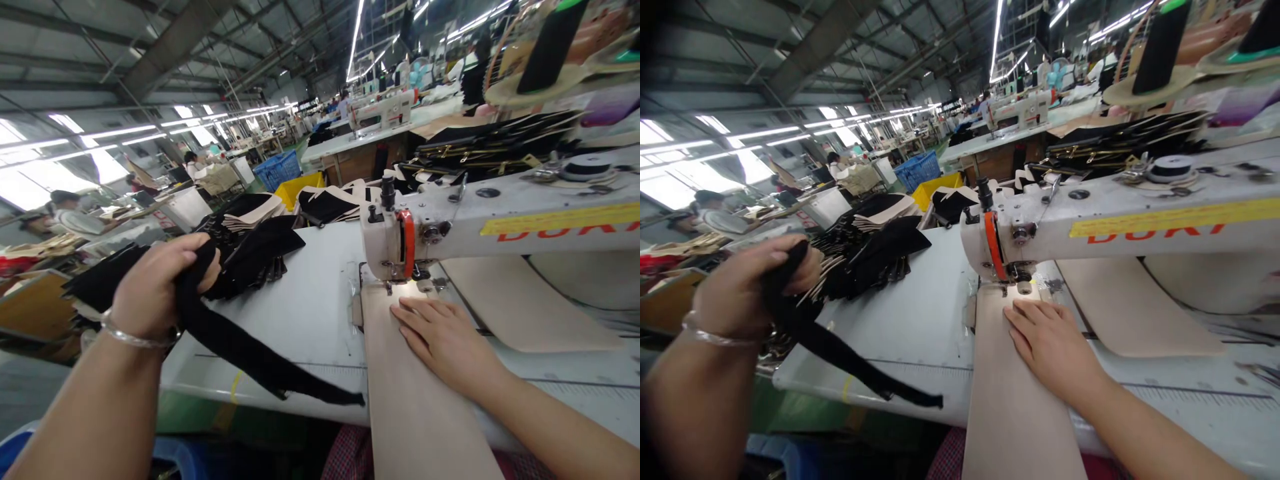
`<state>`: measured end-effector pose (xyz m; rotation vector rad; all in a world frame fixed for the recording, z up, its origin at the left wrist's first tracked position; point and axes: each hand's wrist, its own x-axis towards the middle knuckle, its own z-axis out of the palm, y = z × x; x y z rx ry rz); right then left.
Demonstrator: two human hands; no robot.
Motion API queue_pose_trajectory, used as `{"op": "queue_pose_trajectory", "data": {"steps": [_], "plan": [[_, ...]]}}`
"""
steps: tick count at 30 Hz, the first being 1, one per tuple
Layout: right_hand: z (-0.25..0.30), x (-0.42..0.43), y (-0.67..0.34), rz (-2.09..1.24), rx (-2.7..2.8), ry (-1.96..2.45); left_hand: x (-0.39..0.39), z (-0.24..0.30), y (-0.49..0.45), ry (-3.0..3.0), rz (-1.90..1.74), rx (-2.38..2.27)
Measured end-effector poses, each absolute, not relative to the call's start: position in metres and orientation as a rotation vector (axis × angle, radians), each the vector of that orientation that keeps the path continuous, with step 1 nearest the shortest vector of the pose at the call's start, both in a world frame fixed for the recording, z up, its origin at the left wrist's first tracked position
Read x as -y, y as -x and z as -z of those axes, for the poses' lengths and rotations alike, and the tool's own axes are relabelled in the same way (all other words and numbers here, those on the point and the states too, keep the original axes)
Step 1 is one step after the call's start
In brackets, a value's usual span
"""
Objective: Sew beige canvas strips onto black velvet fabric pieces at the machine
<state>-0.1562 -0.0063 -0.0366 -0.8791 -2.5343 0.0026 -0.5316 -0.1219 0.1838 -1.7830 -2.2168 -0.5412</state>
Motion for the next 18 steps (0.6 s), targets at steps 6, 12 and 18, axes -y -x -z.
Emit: {"op": "queue_pose_trajectory", "data": {"steps": [6, 12, 18], "plan": [[0.032, 0.009, 0.157, 0.011, 2.536, 0.889, 0.06, -0.129, 0.443, 2.64, 0.882, 2.376], [0.03, 0.01, 0.156, -0.001, 2.556, 0.917, 0.006, -0.004, 0.363, 2.658, 0.832, 2.36], [0.027, 0.011, 0.157, -0.041, 2.585, 0.934, -0.002, -0.001, 0.367, 2.582, 0.799, 2.268]]}}
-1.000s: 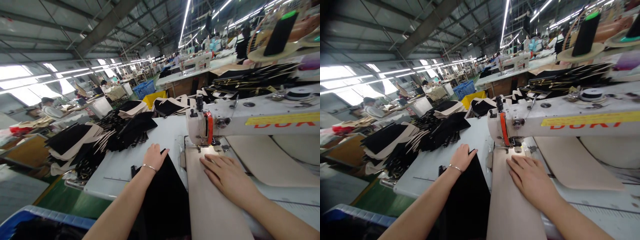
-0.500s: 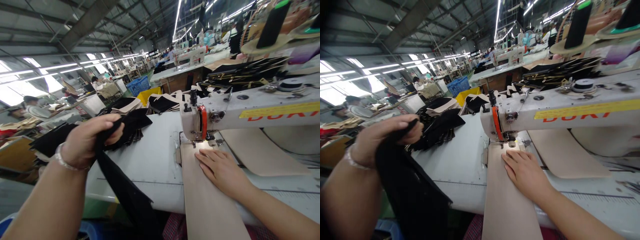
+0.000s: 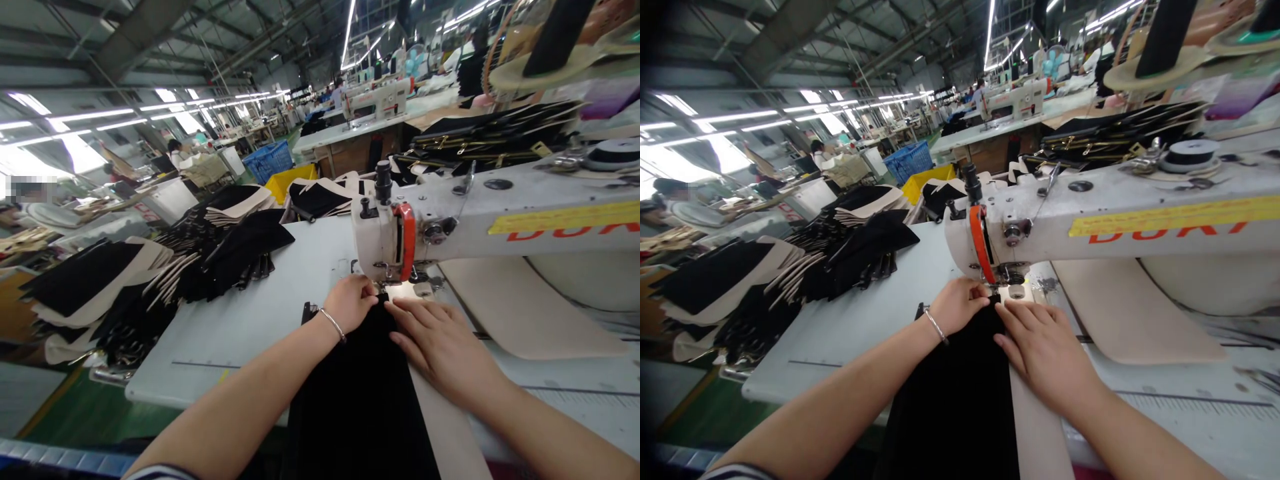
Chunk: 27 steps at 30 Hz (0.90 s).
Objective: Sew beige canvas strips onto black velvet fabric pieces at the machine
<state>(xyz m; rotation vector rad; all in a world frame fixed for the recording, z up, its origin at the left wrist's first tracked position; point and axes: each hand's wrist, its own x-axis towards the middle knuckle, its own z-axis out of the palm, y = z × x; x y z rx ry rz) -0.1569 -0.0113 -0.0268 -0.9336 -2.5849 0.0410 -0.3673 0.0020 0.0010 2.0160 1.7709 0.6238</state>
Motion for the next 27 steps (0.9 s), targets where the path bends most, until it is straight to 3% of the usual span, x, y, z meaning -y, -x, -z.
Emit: {"op": "queue_pose_trajectory", "data": {"steps": [15, 21, 27], "plan": [[0.025, 0.01, 0.158, -0.023, 2.589, 0.939, -0.001, 0.001, 0.362, -2.113, -0.653, -1.934], [0.028, 0.009, 0.159, -0.028, 2.573, 0.931, 0.032, -0.003, 0.363, -2.516, -0.519, -1.567], [0.03, 0.011, 0.159, -0.043, 2.58, 0.981, 0.041, 0.003, 0.368, -2.542, -0.48, -1.573]]}}
